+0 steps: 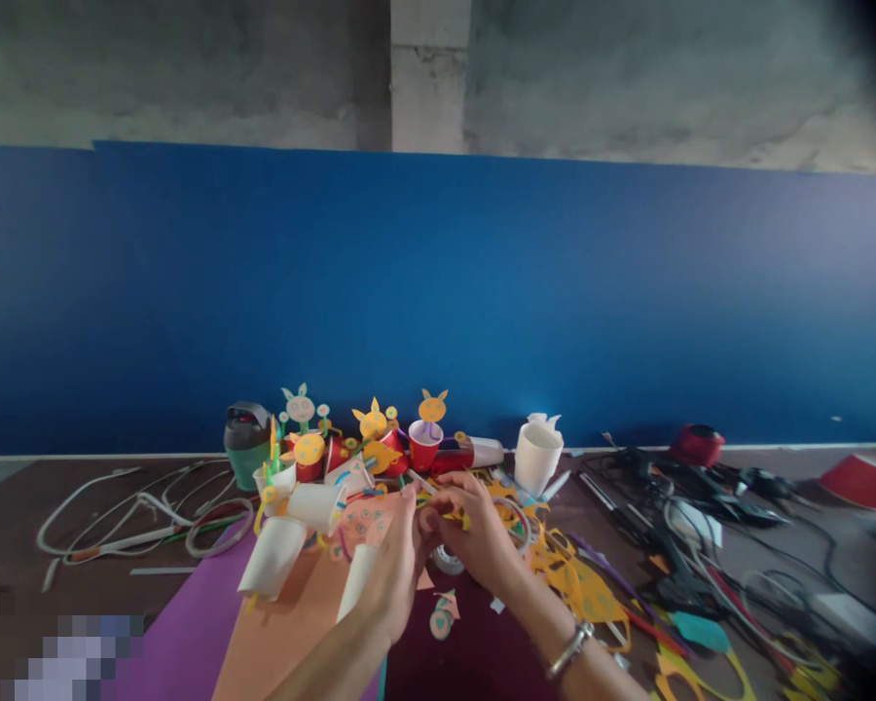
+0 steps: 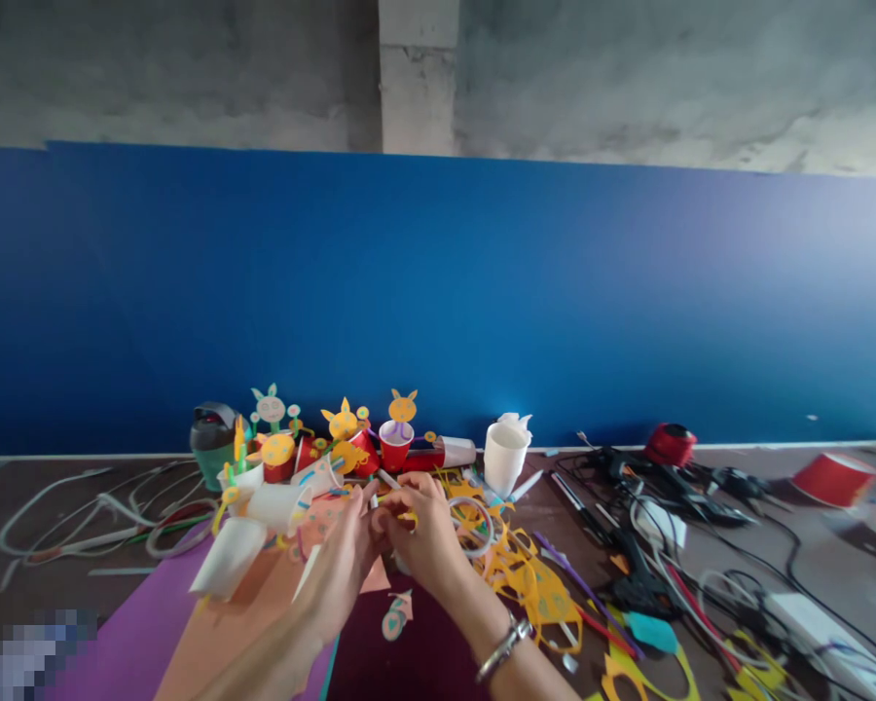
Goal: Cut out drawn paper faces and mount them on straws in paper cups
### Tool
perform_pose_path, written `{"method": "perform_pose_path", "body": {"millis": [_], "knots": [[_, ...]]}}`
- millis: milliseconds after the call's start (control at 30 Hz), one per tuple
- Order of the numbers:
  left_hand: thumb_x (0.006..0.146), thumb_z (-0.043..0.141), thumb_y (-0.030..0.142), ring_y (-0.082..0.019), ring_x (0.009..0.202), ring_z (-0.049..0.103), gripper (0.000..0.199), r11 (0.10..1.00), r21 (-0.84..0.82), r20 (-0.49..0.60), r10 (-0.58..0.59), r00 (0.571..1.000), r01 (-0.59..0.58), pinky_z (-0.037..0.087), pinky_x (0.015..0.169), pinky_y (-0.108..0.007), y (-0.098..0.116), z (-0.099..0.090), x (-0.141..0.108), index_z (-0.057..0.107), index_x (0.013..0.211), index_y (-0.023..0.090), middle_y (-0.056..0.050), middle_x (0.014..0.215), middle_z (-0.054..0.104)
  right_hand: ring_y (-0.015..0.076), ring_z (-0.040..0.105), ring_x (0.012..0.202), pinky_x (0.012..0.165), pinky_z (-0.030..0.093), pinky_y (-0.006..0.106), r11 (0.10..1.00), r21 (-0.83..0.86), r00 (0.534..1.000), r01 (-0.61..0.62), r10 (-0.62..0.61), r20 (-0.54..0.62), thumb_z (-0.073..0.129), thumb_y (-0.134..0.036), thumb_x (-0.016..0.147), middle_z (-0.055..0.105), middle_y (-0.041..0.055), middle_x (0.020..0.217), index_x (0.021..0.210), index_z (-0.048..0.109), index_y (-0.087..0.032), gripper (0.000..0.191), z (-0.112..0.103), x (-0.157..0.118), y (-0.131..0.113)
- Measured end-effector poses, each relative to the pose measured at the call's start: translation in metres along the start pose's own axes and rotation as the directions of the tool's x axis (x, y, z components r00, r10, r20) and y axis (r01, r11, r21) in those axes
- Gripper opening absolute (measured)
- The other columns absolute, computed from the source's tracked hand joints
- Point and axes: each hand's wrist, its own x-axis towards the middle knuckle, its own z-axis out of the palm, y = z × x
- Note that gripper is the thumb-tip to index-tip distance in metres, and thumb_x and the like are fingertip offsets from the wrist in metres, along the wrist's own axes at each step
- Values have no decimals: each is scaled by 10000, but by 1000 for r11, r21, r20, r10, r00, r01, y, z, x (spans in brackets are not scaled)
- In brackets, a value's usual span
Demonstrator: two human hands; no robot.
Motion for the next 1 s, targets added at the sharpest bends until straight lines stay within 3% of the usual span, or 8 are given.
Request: {"method": "perform_pose_path", "body": {"millis": [100, 233, 367, 467, 533, 700, 900, 1000], "knots": [[819, 570, 447, -200, 839, 635, 336, 996, -84, 77, -24, 997, 31, 476, 720, -301, 0, -4, 3, 604, 1069, 225, -52, 902, 673, 232, 533, 1035, 871, 429, 334, 982, 166, 996, -88, 87, 15, 589, -169, 737, 568, 77, 1072, 705, 677, -189, 95, -5, 4, -2], [763, 652, 417, -171, 744, 611, 264, 987, 153, 94, 44, 995, -58, 455, 676, -263, -1, -11, 11, 632, 817, 159, -34, 779, 655, 195, 596, 864, 733, 480, 286, 907, 372, 981, -194, 176, 83, 583, -262, 761, 581, 91, 1045, 691, 653, -147, 152, -10, 6, -6], [796, 611, 429, -152, 657, 576, 277, 909, 352, 109, 197, 974, -223, 419, 606, -232, 0, -16, 16, 618, 735, 159, -7, 677, 625, 133, 582, 670, 620, 479, 248, 815, 514, 962, -267, 189, 199, 596, -349, 768, 614, 72, 969, 704, 638, -143, 220, -11, 7, -5], [817, 581, 426, -164, 668, 578, 283, 854, 437, 109, 261, 959, -282, 416, 614, -234, 1, -18, 16, 634, 742, 158, -17, 675, 634, 137, 578, 653, 635, 472, 249, 838, 488, 965, -245, 160, 209, 591, -351, 785, 632, 42, 814, 734, 645, -156, 208, -13, 7, -5], [818, 575, 430, -170, 675, 581, 291, 840, 459, 104, 272, 957, -289, 415, 617, -236, 1, -18, 16, 637, 735, 158, -20, 671, 635, 160, 594, 730, 669, 468, 252, 898, 403, 981, -177, 125, 151, 592, -331, 791, 631, 48, 840, 693, 644, -162, 202, -15, 7, -7], [800, 593, 450, -158, 662, 563, 308, 904, 375, 101, 180, 978, -205, 405, 615, -232, 2, -15, 16, 628, 709, 158, -14, 664, 619, 178, 585, 877, 758, 457, 248, 958, 281, 999, -52, 48, 19, 530, -274, 849, 611, 65, 931, 665, 633, -165, 238, -17, 3, -12], [777, 641, 399, -139, 657, 534, 258, 954, 246, 133, 141, 981, -170, 403, 631, -230, 4, -13, 14, 613, 705, 153, -3, 660, 582, 157, 599, 776, 646, 469, 225, 927, 360, 994, -105, 89, 62, 515, -344, 871, 613, 50, 896, 718, 630, -170, 259, -16, 4, -13], [772, 645, 385, -129, 629, 521, 246, 965, 226, 126, 110, 986, -136, 404, 631, -233, 3, -13, 13, 624, 704, 150, -2, 644, 579, 163, 599, 794, 668, 473, 234, 934, 345, 996, -89, 78, 43, 537, -330, 856, 609, 53, 910, 698, 616, -169, 239, -17, 4, -13]]}}
